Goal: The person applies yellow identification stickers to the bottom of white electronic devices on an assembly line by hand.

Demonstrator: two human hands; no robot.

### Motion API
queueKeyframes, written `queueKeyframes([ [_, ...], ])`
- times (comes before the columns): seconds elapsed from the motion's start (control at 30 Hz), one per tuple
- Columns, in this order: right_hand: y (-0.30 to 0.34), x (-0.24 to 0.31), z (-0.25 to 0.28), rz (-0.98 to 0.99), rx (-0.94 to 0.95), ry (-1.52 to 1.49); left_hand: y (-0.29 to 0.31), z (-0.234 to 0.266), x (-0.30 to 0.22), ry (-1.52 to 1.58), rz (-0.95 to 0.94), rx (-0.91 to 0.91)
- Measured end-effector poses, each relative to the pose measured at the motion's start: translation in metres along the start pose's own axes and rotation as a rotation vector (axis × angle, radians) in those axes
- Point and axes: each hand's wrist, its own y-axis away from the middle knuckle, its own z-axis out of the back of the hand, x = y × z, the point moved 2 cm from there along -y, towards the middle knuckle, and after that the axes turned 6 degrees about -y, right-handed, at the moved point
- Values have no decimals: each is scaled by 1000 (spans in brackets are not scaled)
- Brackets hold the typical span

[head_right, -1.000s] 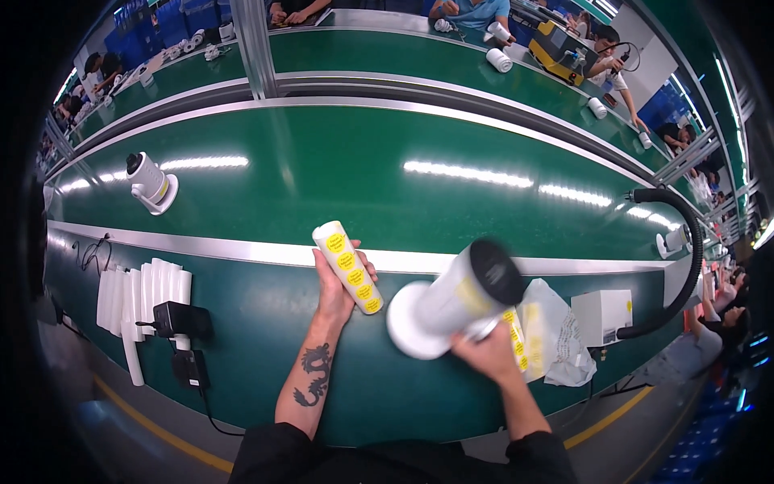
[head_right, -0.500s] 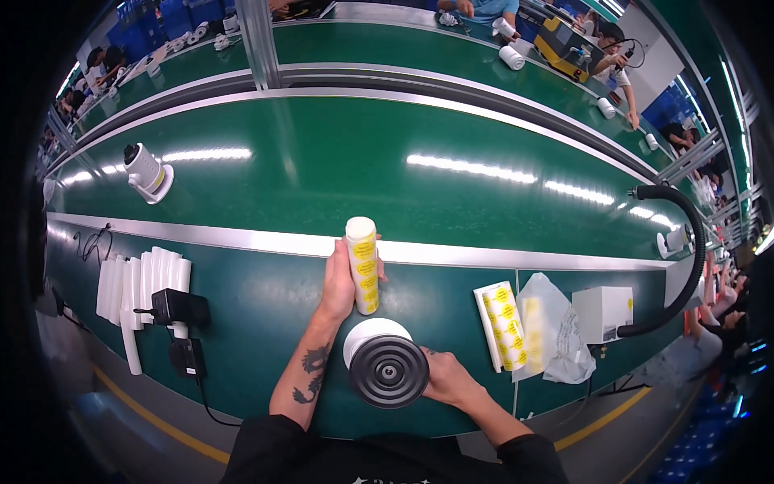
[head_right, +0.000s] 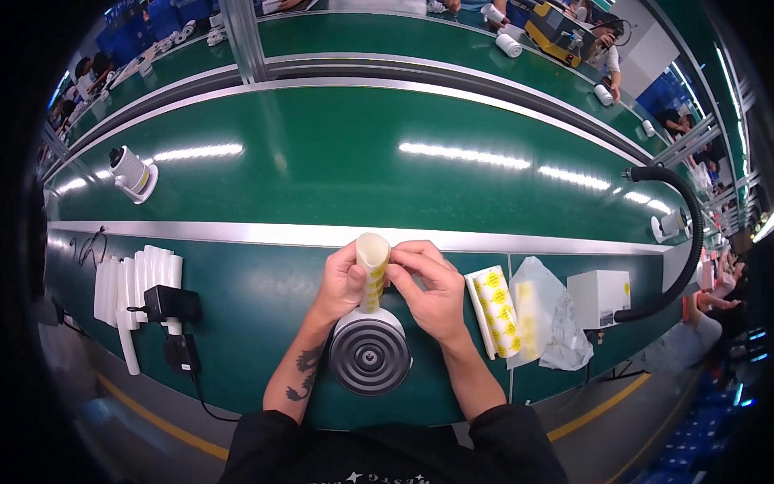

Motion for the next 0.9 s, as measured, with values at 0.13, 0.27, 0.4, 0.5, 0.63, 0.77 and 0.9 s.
queueKeyframes([
  [0.13,1,-3,-6,-15,-2,-21,3,12,4,-147,-10,-23],
  [0.27,0,1,-4,-80,-42,-60,1,12,4,-223,-10,-30],
  [0.4,4,-1,-3,-44,-57,-36,-2,11,-1,-318,-76,-59],
  [0.5,5,-2,-5,-90,-141,-168,-2,11,2,-309,-91,-54],
  [0.63,8,-2,-4,-113,-141,-275,1,9,0,-256,-94,-24],
  [0.77,8,-2,-3,-180,-132,-281,4,4,-7,-154,-34,-5],
  [0.9,11,-4,-2,-138,-197,-227,3,6,-11,-264,-50,25],
])
